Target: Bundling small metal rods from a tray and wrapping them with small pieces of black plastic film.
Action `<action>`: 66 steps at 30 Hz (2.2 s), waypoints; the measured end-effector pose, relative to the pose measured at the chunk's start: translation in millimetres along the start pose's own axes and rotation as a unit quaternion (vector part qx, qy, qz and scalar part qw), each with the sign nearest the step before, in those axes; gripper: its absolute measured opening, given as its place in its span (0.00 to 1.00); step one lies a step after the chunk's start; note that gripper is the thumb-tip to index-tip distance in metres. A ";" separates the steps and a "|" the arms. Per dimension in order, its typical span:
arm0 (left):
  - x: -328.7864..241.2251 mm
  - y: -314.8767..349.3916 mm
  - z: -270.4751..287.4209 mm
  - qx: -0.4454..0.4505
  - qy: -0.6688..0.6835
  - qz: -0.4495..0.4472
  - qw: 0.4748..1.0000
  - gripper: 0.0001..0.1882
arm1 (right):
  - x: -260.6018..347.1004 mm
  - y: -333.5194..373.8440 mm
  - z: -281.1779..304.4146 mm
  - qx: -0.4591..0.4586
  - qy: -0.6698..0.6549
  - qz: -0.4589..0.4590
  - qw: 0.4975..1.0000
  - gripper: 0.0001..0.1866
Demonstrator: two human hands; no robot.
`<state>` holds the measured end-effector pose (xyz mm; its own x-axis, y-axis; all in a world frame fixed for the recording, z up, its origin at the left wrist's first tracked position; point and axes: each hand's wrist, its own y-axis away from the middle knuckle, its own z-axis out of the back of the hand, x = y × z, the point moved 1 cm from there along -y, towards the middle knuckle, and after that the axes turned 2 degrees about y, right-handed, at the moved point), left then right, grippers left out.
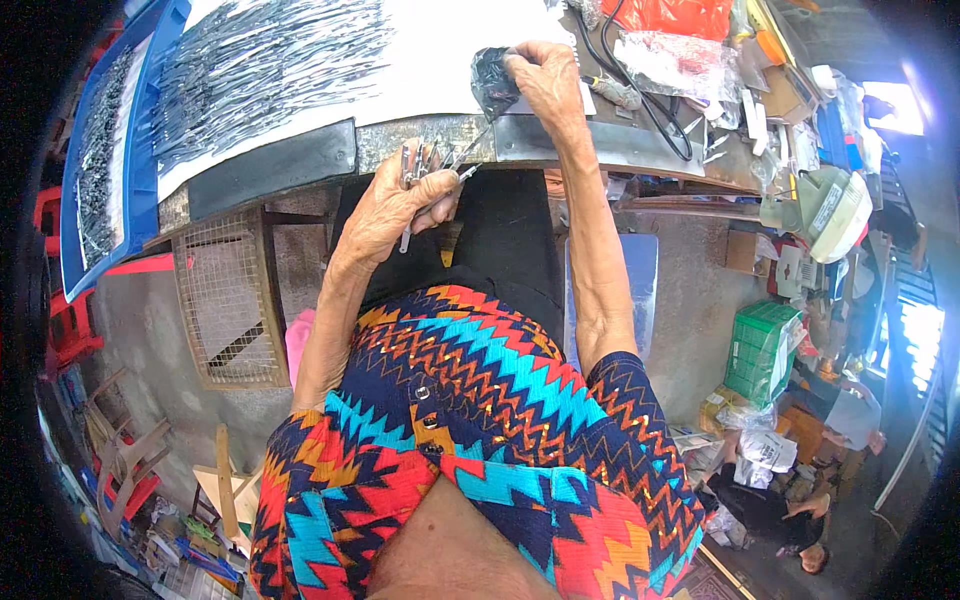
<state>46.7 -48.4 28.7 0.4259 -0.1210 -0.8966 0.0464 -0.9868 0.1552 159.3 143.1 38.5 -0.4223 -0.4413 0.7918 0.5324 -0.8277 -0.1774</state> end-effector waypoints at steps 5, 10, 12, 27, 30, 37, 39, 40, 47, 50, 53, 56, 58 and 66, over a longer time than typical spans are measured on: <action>0.2 -0.8 -1.2 0.009 0.019 0.005 1.000 0.12 | 12.6 12.5 5.8 -0.015 -0.168 -0.062 0.984 0.06; -2.8 -4.7 -2.7 0.037 0.089 -0.031 0.995 0.11 | 21.9 30.9 4.4 -0.015 -0.303 -0.090 0.949 0.06; -10.2 -1.8 -5.2 0.030 0.098 -0.021 0.994 0.11 | 29.8 42.6 1.4 0.041 -0.368 -0.078 0.926 0.05; -6.9 -3.5 -10.5 0.043 0.124 -0.060 0.990 0.11 | 42.0 103.1 -12.8 0.118 -0.462 -0.127 0.870 0.07; -6.6 -5.0 -11.6 0.037 0.115 -0.066 0.990 0.13 | 36.7 99.6 -8.8 0.110 -0.403 -0.130 0.899 0.10; 1.6 -8.4 -7.4 0.007 0.056 -0.053 0.997 0.12 | 34.3 66.2 22.3 0.013 -0.327 -0.008 0.945 0.09; 2.2 -7.6 -7.2 -0.005 0.044 -0.045 0.998 0.11 | 48.4 60.1 24.5 0.005 -0.312 0.004 0.950 0.09; 1.3 -6.9 -7.6 -0.006 0.044 -0.045 0.998 0.11 | 59.9 59.9 21.6 0.005 -0.315 0.012 0.949 0.08; 1.9 -8.1 -9.9 -0.040 0.002 -0.026 0.999 0.12 | 97.1 58.8 2.2 0.057 -0.233 0.061 0.969 0.06; -0.4 -7.3 -11.1 -0.043 -0.006 -0.026 0.999 0.13 | 94.5 56.9 -3.6 0.070 -0.202 0.071 0.974 0.07; -1.4 -6.7 -11.3 -0.044 -0.006 -0.028 0.999 0.13 | 93.1 55.6 -4.7 0.087 -0.162 0.076 0.980 0.07; -0.1 -6.8 -10.3 -0.038 -0.011 -0.027 0.999 0.13 | 92.7 56.3 -5.2 0.097 -0.147 0.073 0.982 0.07; 2.1 -6.7 -9.5 -0.035 -0.017 -0.025 0.999 0.13 | 92.4 57.8 -6.8 0.107 -0.168 0.063 0.978 0.07; 4.6 -6.7 -9.2 -0.028 -0.020 -0.020 0.999 0.12 | 90.4 59.5 -7.4 0.113 -0.139 0.064 0.982 0.07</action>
<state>56.7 -41.4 27.4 0.3862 -0.0877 -0.9182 0.1140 -0.9833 0.1419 147.4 51.3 95.2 -0.1415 -0.4003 0.9054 0.7303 -0.6597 -0.1775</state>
